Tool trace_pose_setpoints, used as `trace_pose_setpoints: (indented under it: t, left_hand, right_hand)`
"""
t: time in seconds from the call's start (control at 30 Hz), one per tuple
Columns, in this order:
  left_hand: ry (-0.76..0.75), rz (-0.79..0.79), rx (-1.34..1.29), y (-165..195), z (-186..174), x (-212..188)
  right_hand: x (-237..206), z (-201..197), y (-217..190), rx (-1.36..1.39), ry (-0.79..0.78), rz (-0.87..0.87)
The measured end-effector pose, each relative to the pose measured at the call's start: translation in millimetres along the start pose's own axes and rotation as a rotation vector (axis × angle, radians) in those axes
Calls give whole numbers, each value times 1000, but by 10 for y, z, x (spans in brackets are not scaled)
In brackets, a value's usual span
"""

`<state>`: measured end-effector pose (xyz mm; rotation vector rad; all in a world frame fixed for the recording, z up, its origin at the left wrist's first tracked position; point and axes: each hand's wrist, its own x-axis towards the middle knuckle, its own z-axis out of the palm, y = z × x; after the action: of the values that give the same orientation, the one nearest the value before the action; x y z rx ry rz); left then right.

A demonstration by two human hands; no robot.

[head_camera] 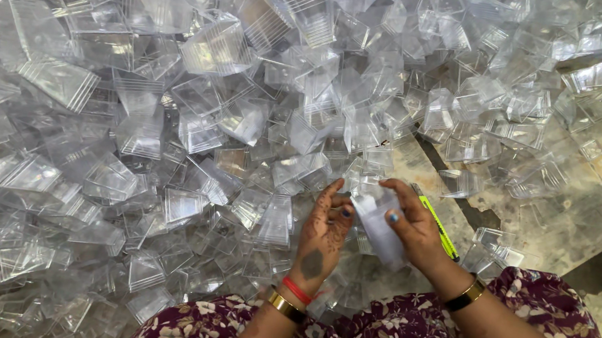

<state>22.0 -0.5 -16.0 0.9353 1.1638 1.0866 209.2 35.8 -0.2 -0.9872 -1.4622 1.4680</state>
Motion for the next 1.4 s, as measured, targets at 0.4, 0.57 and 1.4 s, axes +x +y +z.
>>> trace_pose_setpoints:
  t: [0.4, 0.57, 1.4]
  left_hand:
    - [-122, 3, -42, -37, 201, -130]
    - [-142, 7, -3, 25, 202, -143]
    - [-154, -52, -146, -115, 223, -117]
  right_hand:
    - [136, 9, -134, 790, 254, 462]
    - [126, 11, -119, 835, 294, 583]
    - [57, -15, -15, 565, 152, 310]
